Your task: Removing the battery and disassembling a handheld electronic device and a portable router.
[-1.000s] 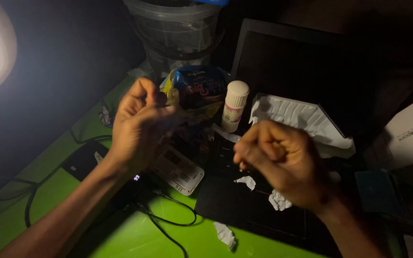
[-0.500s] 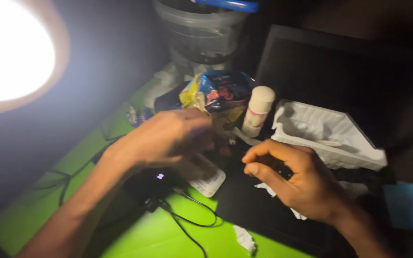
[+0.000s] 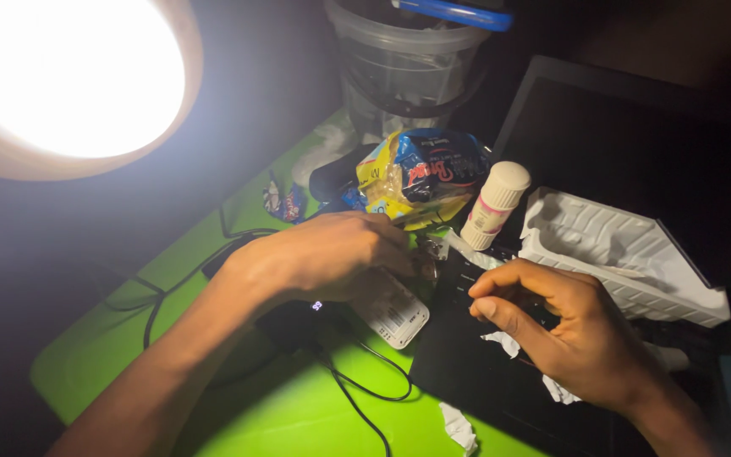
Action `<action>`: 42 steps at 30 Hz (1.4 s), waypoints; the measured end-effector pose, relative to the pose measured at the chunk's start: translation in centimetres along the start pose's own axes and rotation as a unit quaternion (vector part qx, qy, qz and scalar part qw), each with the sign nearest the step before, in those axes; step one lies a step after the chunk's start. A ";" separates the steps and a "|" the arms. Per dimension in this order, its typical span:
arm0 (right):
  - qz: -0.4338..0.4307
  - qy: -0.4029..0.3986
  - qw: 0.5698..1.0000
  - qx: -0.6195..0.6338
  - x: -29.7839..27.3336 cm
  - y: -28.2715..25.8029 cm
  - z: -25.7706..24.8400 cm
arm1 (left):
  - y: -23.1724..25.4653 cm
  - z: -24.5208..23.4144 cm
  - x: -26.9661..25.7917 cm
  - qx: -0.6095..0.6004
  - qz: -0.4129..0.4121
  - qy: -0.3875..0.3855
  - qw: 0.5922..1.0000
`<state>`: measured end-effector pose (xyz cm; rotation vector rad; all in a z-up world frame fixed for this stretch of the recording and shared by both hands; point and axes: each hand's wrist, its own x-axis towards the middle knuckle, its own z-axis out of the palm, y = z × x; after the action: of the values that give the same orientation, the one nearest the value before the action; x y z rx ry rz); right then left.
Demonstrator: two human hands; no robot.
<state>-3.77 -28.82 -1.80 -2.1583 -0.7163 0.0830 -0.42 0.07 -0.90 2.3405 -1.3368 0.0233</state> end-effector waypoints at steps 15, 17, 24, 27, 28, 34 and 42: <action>-0.005 -0.006 0.999 0.039 -0.1 0.2 0.2 | -0.9 0.8 -0.1 -0.008 -0.025 -0.014 1.000; 0.016 0.020 1.000 0.012 -0.2 -0.2 0.3 | -0.4 0.4 -0.1 -0.012 -0.065 -0.016 0.998; 0.067 0.064 0.994 0.057 0.1 0.0 1.0 | 0.7 -0.4 0.4 -0.060 -0.039 0.076 0.995; 0.114 0.060 0.981 0.145 0.1 -0.3 1.1 | 1.6 0.1 0.9 -0.080 -0.065 0.157 0.982; 0.073 0.053 0.978 0.186 0.1 -0.2 1.0 | 1.6 0.4 1.0 -0.095 -0.060 0.186 0.976; 0.073 0.040 0.963 0.255 0.0 -1.9 -0.1 | 3.6 1.1 2.0 -0.206 -0.145 0.251 0.935; 0.066 0.162 0.934 0.312 -0.1 -1.8 -0.9 | 3.8 2.7 2.1 -0.525 -0.052 0.254 0.811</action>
<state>-4.46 -28.64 0.04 -1.5504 -0.2923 0.0184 -3.00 -4.29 -1.46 1.2988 -0.6475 -0.0948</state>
